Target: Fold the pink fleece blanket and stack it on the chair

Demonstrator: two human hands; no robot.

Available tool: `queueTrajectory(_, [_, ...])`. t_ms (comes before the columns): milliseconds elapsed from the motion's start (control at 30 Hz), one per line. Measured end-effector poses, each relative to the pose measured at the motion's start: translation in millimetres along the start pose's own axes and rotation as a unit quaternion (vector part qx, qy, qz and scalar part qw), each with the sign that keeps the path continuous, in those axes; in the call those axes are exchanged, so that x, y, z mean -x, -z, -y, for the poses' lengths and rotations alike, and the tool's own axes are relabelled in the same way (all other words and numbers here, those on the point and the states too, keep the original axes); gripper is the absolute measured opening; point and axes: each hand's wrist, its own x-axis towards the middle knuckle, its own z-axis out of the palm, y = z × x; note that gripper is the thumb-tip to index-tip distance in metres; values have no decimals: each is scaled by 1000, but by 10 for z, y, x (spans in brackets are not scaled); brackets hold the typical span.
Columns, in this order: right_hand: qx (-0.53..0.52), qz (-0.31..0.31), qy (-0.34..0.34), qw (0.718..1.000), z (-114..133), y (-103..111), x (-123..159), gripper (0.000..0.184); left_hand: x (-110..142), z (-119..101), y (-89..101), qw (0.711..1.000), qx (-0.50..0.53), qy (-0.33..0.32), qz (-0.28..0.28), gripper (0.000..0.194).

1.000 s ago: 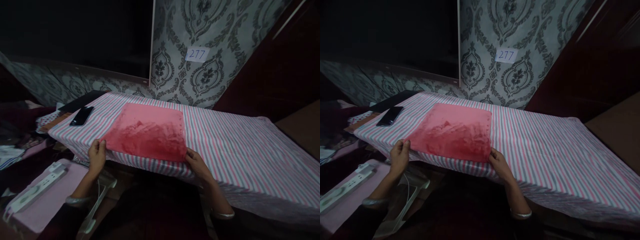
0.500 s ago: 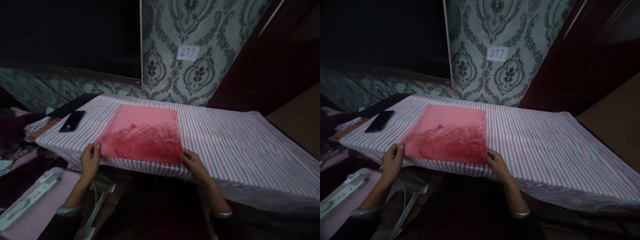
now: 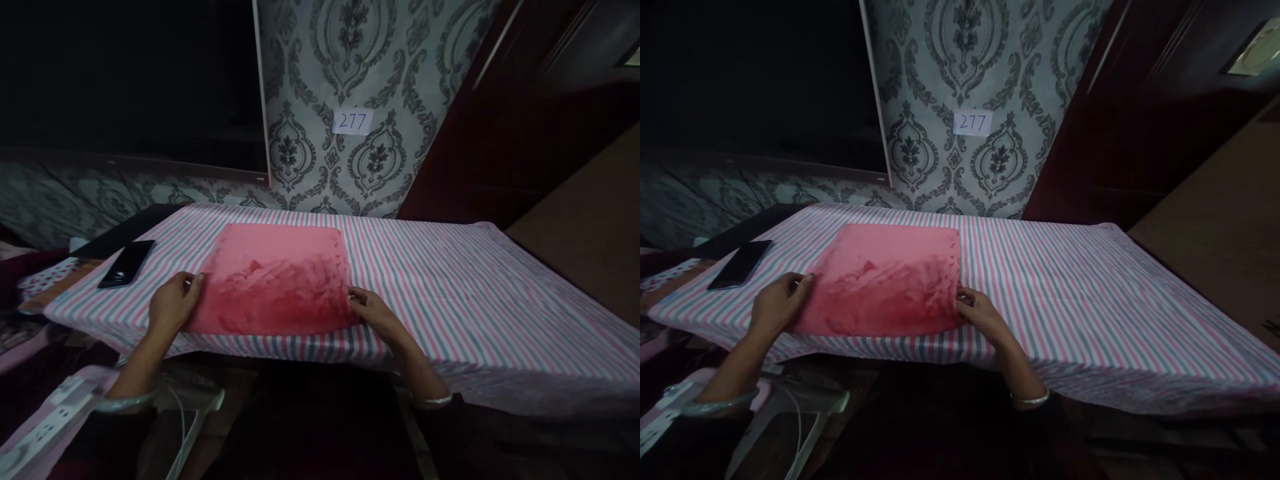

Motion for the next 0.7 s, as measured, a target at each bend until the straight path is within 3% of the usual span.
queueTrajectory(133, [-4,17,6,1000,69,-45,-83,21,-133,-158,-84,994,-105,-40,15,32])
queueTrajectory(333, [-30,-101,32,994,-138,-47,-36,15,-166,-39,-246,997,-50,-9,-54,24])
queueTrajectory(467, [-50,-79,4,996,-198,-28,29,18,-228,56,-220,1000,-20,-13,2,26])
queueTrajectory(700, [-51,-44,-7,998,70,-77,-173,31,-610,-82,-135,996,-38,-27,77,32])
